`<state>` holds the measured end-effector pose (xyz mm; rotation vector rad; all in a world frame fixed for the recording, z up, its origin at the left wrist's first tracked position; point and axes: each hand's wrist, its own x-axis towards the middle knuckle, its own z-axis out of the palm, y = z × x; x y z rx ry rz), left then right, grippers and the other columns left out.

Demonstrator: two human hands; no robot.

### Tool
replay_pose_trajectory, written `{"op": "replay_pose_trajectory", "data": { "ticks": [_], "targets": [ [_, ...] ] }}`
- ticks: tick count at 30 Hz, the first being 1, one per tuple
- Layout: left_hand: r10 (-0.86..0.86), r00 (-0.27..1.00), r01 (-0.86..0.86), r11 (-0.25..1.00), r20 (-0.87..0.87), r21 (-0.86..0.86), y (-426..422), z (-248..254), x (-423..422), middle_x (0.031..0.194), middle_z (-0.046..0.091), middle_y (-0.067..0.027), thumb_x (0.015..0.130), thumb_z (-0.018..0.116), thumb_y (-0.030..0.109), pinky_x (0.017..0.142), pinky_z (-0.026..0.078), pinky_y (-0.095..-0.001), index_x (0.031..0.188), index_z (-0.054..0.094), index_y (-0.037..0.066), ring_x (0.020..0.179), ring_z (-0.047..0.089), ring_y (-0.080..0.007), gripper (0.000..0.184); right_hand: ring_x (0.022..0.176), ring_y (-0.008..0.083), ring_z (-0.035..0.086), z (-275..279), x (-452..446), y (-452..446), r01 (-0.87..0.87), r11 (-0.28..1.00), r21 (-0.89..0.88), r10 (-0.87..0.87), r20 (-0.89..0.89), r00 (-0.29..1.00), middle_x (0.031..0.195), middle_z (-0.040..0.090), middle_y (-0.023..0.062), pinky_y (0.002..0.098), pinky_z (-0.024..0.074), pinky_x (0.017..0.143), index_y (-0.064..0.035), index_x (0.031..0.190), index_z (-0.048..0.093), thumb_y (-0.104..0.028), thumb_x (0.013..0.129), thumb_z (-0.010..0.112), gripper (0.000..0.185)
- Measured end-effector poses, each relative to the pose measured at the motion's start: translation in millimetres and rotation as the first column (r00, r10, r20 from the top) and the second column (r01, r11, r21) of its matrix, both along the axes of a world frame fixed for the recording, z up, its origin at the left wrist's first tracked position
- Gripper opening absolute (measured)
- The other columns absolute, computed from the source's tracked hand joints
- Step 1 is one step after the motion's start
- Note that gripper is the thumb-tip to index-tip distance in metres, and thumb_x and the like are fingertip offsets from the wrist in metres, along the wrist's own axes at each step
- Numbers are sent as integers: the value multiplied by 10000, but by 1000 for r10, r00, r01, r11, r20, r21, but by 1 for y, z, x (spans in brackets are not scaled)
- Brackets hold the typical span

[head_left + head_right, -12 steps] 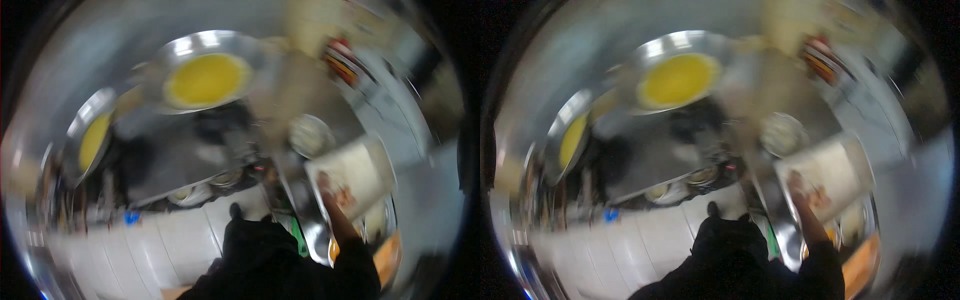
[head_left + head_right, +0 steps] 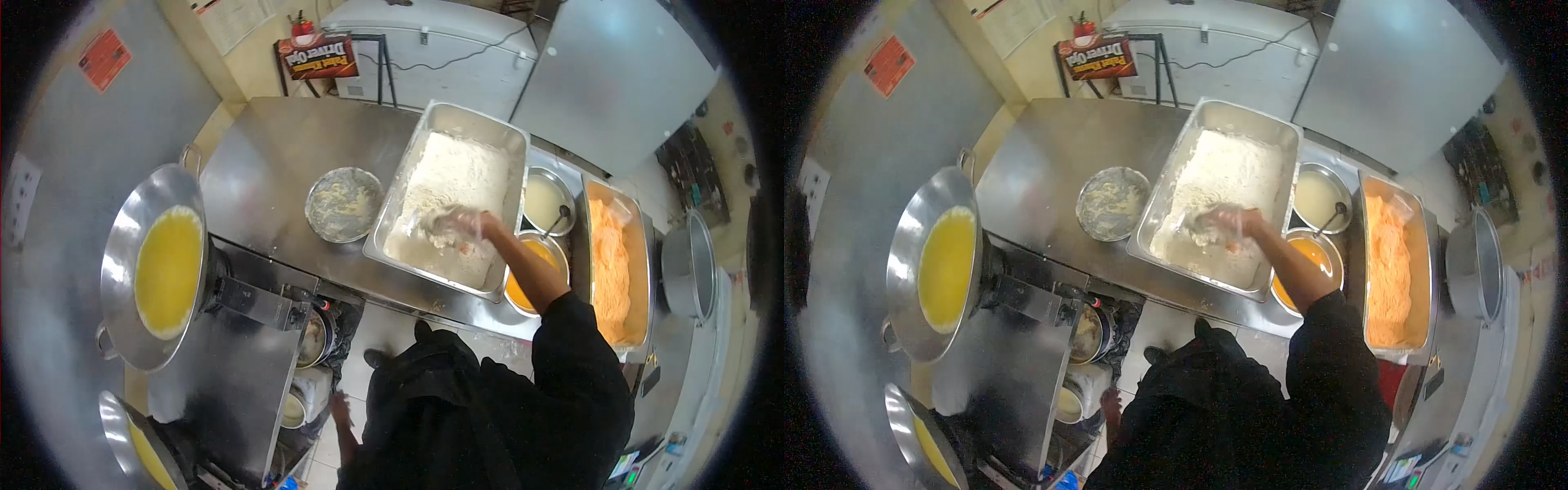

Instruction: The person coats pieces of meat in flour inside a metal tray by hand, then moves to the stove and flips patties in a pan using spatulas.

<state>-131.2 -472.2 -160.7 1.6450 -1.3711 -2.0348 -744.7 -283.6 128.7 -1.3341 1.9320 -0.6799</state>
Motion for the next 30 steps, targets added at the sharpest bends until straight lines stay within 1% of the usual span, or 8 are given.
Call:
{"op": "replay_pose_trajectory", "data": {
  "ticks": [3,7,14,20,23,24,26,30],
  "targets": [
    [19,999,-20,1000,-41,-16,-45,7,-28,778,592,-27,836,536,169,401,356,-203,946,562,88,496,477,-89,140,1215,208,429,-3,-38,18,179,963,-200,-92,380,920,1342,404,171,385,421,964,-54,1151,561,-538,742,633,638],
    [-78,991,100,973,-110,208,-71,6,-42,750,554,-13,793,586,123,439,378,-213,905,551,96,522,477,-92,120,1207,234,415,-20,16,4,687,673,274,-383,-665,641,1320,417,168,433,415,919,-41,1254,434,-688,634,614,914],
    [-427,895,427,904,-127,-31,-45,-69,-24,719,595,-22,857,522,196,422,387,-249,855,602,110,530,514,-98,118,1153,327,452,-101,41,-38,642,739,204,-312,-741,595,1296,437,167,474,412,897,-118,1329,371,-527,746,593,747],
    [-673,685,681,458,278,-571,-27,-69,-27,739,611,-33,852,520,206,410,383,-254,881,605,98,517,511,-101,140,1003,274,554,-73,10,-26,304,937,-174,-280,152,948,1093,591,148,363,439,880,-69,1068,581,-351,828,568,370],
    [-672,658,705,389,342,-593,-25,-66,-21,749,619,-38,849,518,211,404,381,-256,893,606,93,511,510,-103,154,1049,249,539,-104,-25,-14,689,719,90,-319,924,212,1168,565,114,351,407,914,-114,1239,498,-419,891,469,463],
    [-669,659,709,397,345,-584,-27,-65,-19,753,622,-40,848,518,213,402,380,-257,898,606,91,509,509,-104,159,1020,251,551,-92,-40,-5,556,829,-63,-478,438,761,1130,581,127,353,424,880,-125,1219,513,-401,876,478,442],
    [-662,665,711,420,345,-564,-31,-65,-19,760,627,-44,846,517,217,398,379,-258,906,607,87,504,508,-105,169,948,270,578,-80,-69,9,555,798,236,-280,-670,688,1047,616,140,382,461,806,-115,1116,594,-352,813,533,390],
    [-572,797,601,723,193,-340,-43,-59,-19,773,638,-52,842,516,224,390,376,-261,924,609,79,496,507,-108,190,867,324,599,-123,-41,65,374,890,259,-123,-656,745,920,648,153,418,457,751,-86,968,648,-410,871,441,397]
  ]
}}
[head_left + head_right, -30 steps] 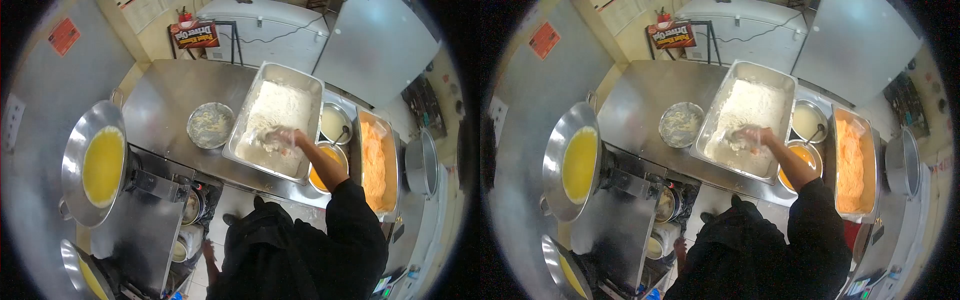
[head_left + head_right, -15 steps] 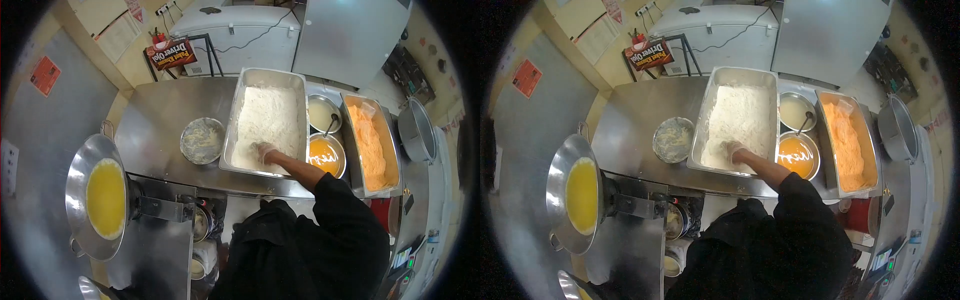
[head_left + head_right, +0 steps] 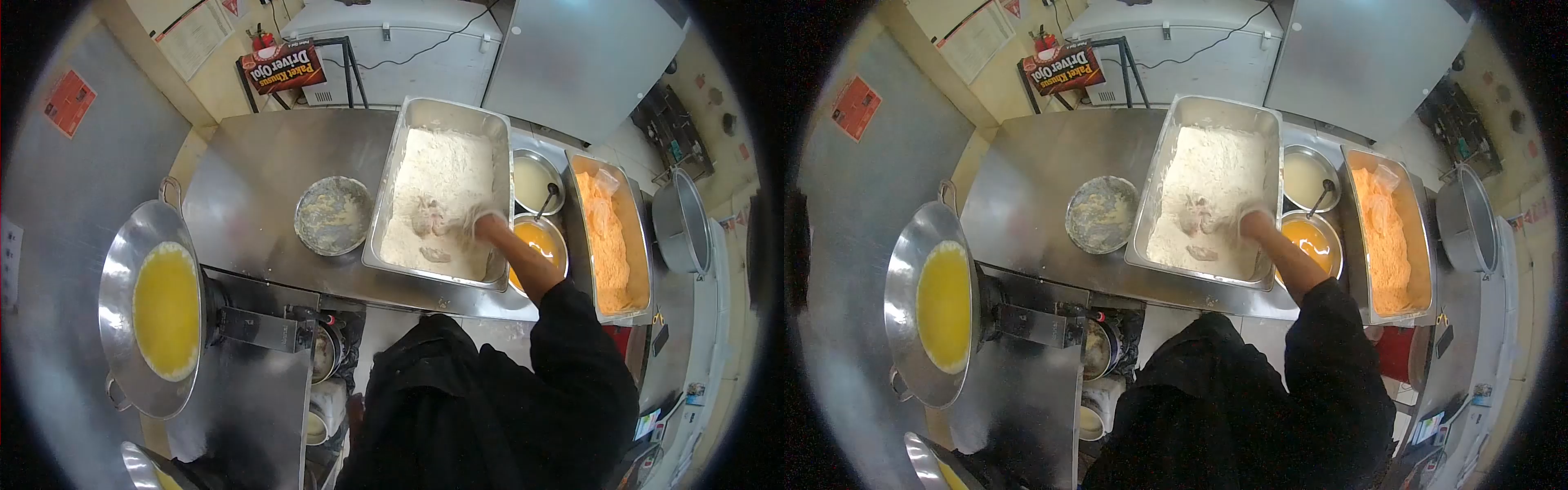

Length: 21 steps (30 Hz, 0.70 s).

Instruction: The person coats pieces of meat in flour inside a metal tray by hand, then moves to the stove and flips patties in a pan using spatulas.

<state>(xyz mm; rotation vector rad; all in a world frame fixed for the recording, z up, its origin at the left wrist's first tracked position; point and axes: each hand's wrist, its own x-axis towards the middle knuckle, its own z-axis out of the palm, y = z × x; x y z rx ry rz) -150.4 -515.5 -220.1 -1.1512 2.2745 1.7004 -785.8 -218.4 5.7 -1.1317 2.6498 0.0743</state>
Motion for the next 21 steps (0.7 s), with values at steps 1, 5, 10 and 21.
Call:
{"op": "replay_pose_trajectory", "data": {
  "ticks": [1,5,10,21],
  "targets": [
    [118,992,-123,982,39,145,-5,-1,-4,777,641,-53,841,515,225,389,375,-262,928,609,77,493,506,-108,196,901,320,595,24,23,-13,-97,980,176,72,142,987,956,645,153,417,450,787,-94,969,655,-438,859,458,411],
    [359,901,-425,844,242,326,-10,2,-20,790,651,-61,837,513,232,381,372,-265,945,610,70,485,504,-111,218,980,294,573,39,60,-56,-128,987,95,95,295,951,1073,618,142,377,416,880,-94,1010,654,-370,795,565,361],
    [298,947,-321,896,123,308,-3,20,-33,782,650,-56,827,514,225,384,370,-262,965,603,69,498,506,-98,226,1038,285,544,48,70,-46,151,848,-509,268,656,705,1152,585,149,369,371,952,-87,1092,630,-384,769,635,439],
    [-348,937,276,785,-26,-555,22,-5,-6,718,601,-122,794,502,195,527,418,-376,783,584,42,625,551,-269,174,1070,374,513,54,104,-148,-4,984,-179,70,362,930,1086,576,242,414,417,899,-5,1195,510,-440,766,526,611]
  ]
}}
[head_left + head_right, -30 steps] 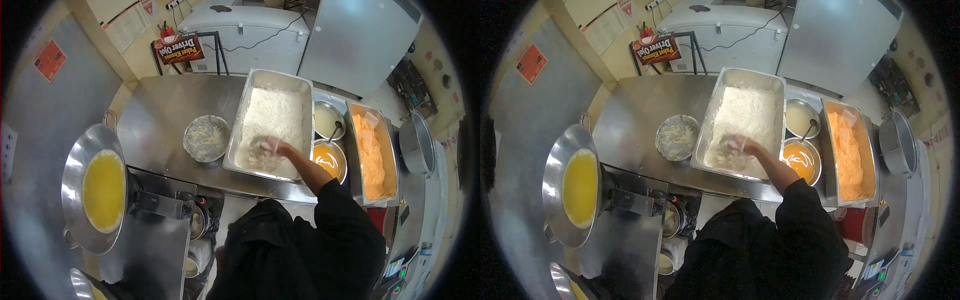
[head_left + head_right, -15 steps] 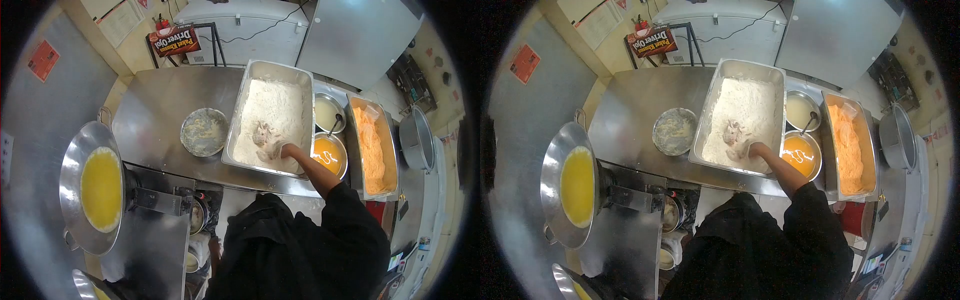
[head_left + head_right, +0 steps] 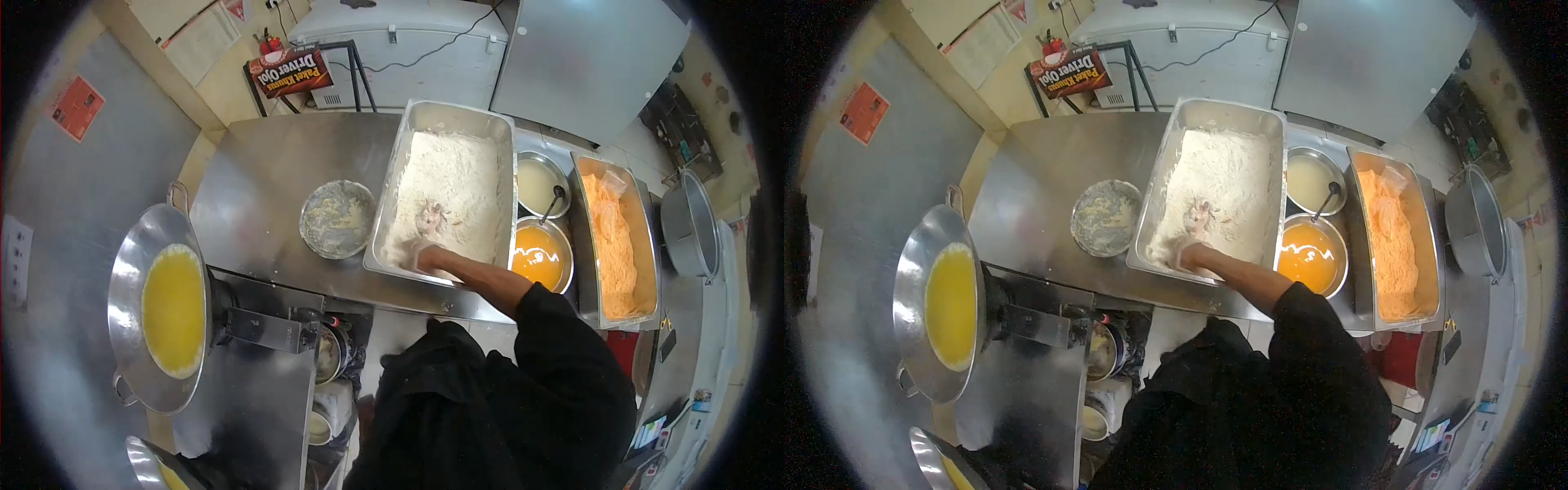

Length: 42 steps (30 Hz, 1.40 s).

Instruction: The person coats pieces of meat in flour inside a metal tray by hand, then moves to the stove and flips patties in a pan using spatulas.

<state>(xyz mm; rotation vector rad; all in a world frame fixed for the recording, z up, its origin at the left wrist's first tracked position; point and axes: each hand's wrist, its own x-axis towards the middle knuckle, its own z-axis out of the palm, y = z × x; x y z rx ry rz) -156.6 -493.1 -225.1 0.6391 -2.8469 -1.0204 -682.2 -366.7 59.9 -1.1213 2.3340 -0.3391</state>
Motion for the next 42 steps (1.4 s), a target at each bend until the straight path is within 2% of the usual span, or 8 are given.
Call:
{"op": "replay_pose_trajectory", "data": {
  "ticks": [10,14,18,32,34,37,40,42],
  "targets": [
    [-33,995,44,991,91,-127,21,-1,26,665,548,-160,764,517,205,620,438,-445,688,533,43,690,554,-366,180,1230,375,381,2,-92,25,150,966,210,-53,-405,913,1319,414,219,449,404,940,-75,1305,402,-714,622,585,953],
    [-61,997,68,987,53,-142,33,14,20,657,531,-154,762,527,197,604,426,-449,672,506,53,679,545,-366,171,1305,388,248,-17,-50,13,-30,946,324,170,-413,895,1480,139,164,571,206,1035,-116,1423,202,-643,714,475,924],
    [-35,999,39,991,30,-126,34,14,12,661,528,-152,758,529,189,599,420,-453,669,497,56,682,544,-365,163,1117,373,458,-4,-27,15,2,992,123,54,-450,892,1275,399,195,439,465,831,-101,1373,289,-324,756,545,704],
    [-32,999,34,987,21,-155,40,48,10,671,520,-140,724,545,152,567,406,-440,678,497,75,689,543,-351,102,917,244,568,26,-78,78,299,769,-565,35,505,862,992,611,77,364,434,819,-51,1227,489,-228,865,500,403],
    [-132,931,99,989,-340,-113,48,108,-11,651,503,-147,721,533,144,552,399,-422,673,491,57,668,533,-356,108,942,236,561,35,-71,89,202,774,-600,63,390,919,997,624,42,346,422,841,-46,1255,480,-192,896,459,388],
    [-79,989,63,990,-128,-123,49,59,9,652,508,-150,720,534,142,547,404,-426,679,499,50,658,535,-357,107,926,224,552,22,-38,87,-262,956,-131,276,110,955,996,620,43,348,424,816,-38,1196,512,-189,898,455,339],
    [-43,999,42,994,-3,-100,51,30,14,654,515,-156,718,535,140,539,412,-433,688,512,40,642,538,-358,107,911,212,544,4,-23,90,-499,724,476,572,-12,820,994,617,43,350,426,791,-30,1136,543,-186,900,452,298],
    [-31,999,33,996,16,-78,52,23,13,655,520,-159,717,536,139,534,416,-437,694,520,33,632,540,-359,110,901,222,547,-67,-39,111,-587,809,-18,586,-35,809,977,618,53,364,427,792,-23,1076,555,-229,892,480,286]
  ]
}}
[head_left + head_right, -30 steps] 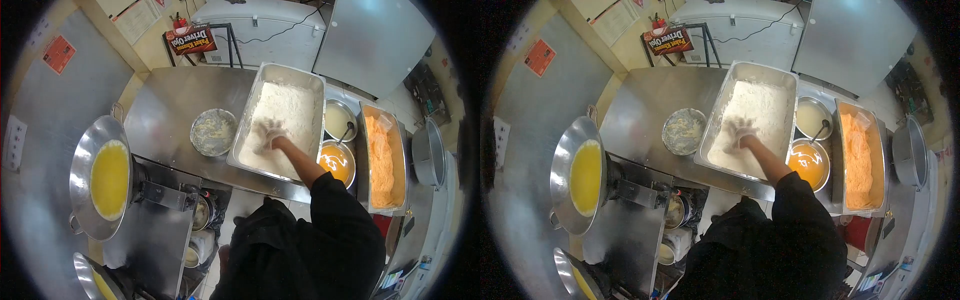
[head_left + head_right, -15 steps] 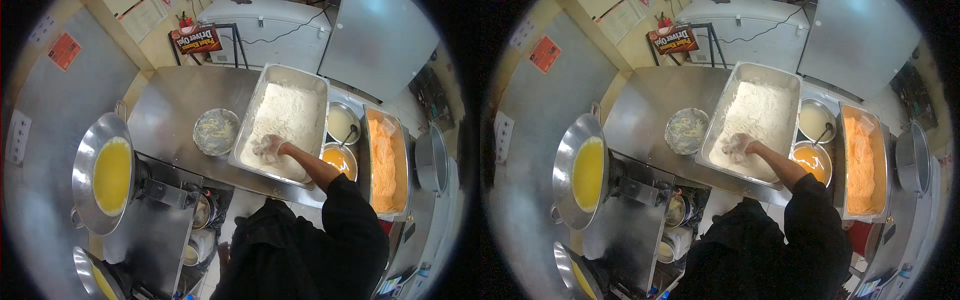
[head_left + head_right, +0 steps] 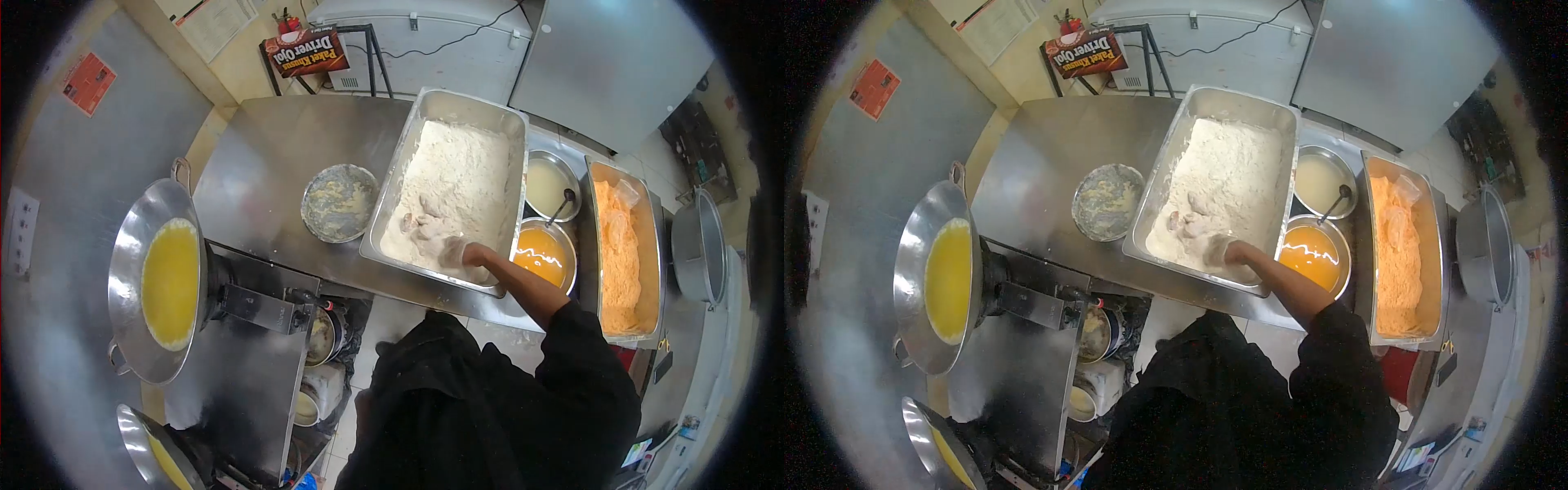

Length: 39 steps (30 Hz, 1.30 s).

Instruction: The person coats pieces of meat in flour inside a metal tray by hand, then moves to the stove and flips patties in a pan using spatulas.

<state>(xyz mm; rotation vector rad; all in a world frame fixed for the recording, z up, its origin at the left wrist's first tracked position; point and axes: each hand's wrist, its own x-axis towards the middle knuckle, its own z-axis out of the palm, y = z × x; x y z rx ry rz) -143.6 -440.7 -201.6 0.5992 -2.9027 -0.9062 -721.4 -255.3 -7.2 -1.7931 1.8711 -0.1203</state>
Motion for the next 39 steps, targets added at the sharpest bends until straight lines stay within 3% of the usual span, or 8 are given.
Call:
{"op": "replay_pose_trajectory", "data": {
  "ticks": [2,5,7,11,24,27,34,39],
  "targets": [
    [2,1000,-2,1000,-16,0,-8,-6,-8,656,525,-163,716,537,138,528,421,-441,700,528,26,621,542,-360,113,891,232,550,-7,-7,2,33,897,-440,83,241,967,960,619,62,379,427,793,-16,1015,568,-273,885,507,293],
    [90,996,-91,990,11,110,-18,-14,-18,657,532,-168,714,538,136,521,429,-448,709,541,16,606,545,-361,120,921,282,553,64,3,-19,703,701,118,-428,858,283,1018,600,122,396,403,854,-26,1120,519,-407,789,633,517],
    [457,845,-529,641,277,556,-20,-1,-32,662,542,-173,708,543,125,527,432,-457,699,540,15,612,549,-364,110,1107,312,502,85,-5,-47,831,548,-89,-796,251,552,1182,535,193,418,329,978,-38,1292,384,-583,662,662,879],
    [285,905,-387,859,315,336,-19,48,-55,671,547,-167,707,542,100,562,420,-448,674,510,29,674,548,-358,85,1290,342,320,52,17,-89,569,800,-191,-587,-449,674,1345,375,247,466,197,1074,-55,1407,182,-630,699,506,968],
    [67,998,-67,998,8,7,14,-8,-8,740,574,-134,760,532,126,519,416,-386,771,539,42,660,551,-293,85,733,215,605,78,-61,-77,453,892,-5,-435,-289,853,782,608,118,334,485,648,-53,952,637,-335,846,503,330],
    [66,998,-66,998,18,19,20,-7,-3,751,580,-127,776,532,139,504,418,-368,796,550,42,647,553,-274,100,889,296,586,44,-68,-88,437,890,-134,-357,392,848,984,600,160,385,473,781,-75,1280,440,-438,814,522,596],
    [182,983,-182,972,8,148,17,-13,-3,777,596,-108,813,533,171,467,422,-324,854,575,43,618,558,-230,141,901,291,598,48,28,-102,451,861,-235,-508,-354,785,942,601,214,375,469,773,13,1214,460,-496,803,515,656],
    [623,770,-499,451,140,740,1,-18,-25,796,607,-95,837,534,193,449,428,-295,900,590,41,607,566,-201,173,786,285,584,9,-48,-70,438,871,-221,-438,54,898,831,595,191,414,441,699,23,966,599,-506,794,531,561]
  ]
}}
